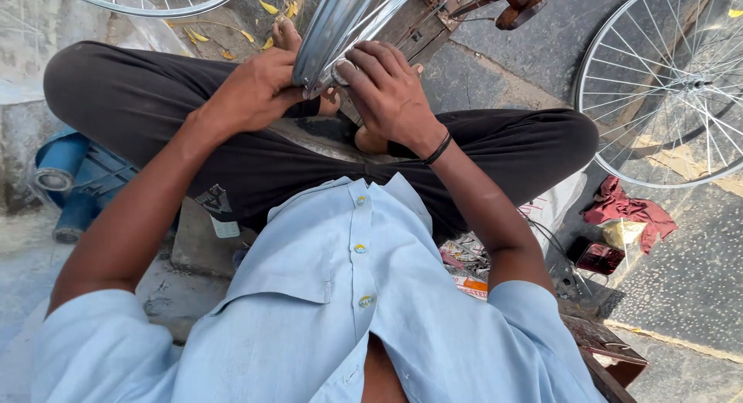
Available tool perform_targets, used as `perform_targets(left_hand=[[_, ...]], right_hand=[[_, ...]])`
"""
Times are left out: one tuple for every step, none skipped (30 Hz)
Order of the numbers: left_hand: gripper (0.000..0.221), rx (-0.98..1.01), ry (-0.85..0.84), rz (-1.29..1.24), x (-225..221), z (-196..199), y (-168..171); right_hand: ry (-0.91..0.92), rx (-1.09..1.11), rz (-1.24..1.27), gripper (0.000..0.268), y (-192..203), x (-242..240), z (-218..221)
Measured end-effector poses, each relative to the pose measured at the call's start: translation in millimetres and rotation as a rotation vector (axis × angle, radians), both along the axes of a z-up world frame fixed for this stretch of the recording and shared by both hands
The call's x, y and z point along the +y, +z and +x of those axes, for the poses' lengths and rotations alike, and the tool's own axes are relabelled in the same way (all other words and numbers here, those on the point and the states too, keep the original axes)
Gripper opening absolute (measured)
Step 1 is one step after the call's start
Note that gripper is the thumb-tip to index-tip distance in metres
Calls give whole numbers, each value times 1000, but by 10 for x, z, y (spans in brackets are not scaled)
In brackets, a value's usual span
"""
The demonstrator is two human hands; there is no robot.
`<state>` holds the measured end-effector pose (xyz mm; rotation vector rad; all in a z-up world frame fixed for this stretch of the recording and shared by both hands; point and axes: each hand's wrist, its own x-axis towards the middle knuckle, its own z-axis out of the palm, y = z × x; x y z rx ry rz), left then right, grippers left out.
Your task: Assembling spokes and hub into a bicycle rim and tightening spoke nipples.
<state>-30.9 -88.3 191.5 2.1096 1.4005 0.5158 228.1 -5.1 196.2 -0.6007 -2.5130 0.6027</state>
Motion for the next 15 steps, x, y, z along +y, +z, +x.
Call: perform_targets(left_hand=[[30, -182, 74, -16, -88, 27, 151], [25, -363, 149, -32, -174, 56, 305], [25, -353, 133, -29, -182, 134, 362], [24, -504, 244, -10, -192, 214, 422], [24, -654, 350, 13, -198, 286, 483], [24, -643, 332, 17, -116, 358, 546], [26, -780, 375, 55, -39, 448, 601], [28, -918, 418, 92, 34, 548, 655], [28, -915, 386, 85, 86, 579, 670], [28, -977, 407, 136, 141, 612, 688], [27, -1040, 430, 193, 208, 641, 709], [27, -1037, 400, 192, 294, 674, 823], [26, -1074, 439, 193, 339, 710, 932], [25, -1110, 478, 192, 383, 744, 1035], [25, -1106, 466, 189, 415, 751, 1087]], right_hand=[[47, -23, 111, 42, 41, 22, -45], [92, -45, 223, 44, 86, 46, -89], [76, -37, 227, 44, 199, 92, -118], [131, 40, 89, 39, 316, 139, -141], [186, 121, -44, 35, 438, 189, -168], [170, 132, -34, 35, 583, 303, -199], [222, 145, -82, 42, 729, 398, -199], [274, 159, -129, 49, 876, 493, -184], [245, 165, -119, 49, 991, 530, -183], [256, 137, -201, 45, 1109, 570, -178], [275, 112, -279, 41, 1235, 631, -181], [253, 120, -265, 41, 1181, 668, -160], [214, 115, -224, 42, 1115, 686, -149], [174, 109, -183, 43, 1043, 707, -143], [164, 115, -179, 43, 996, 698, -152]])
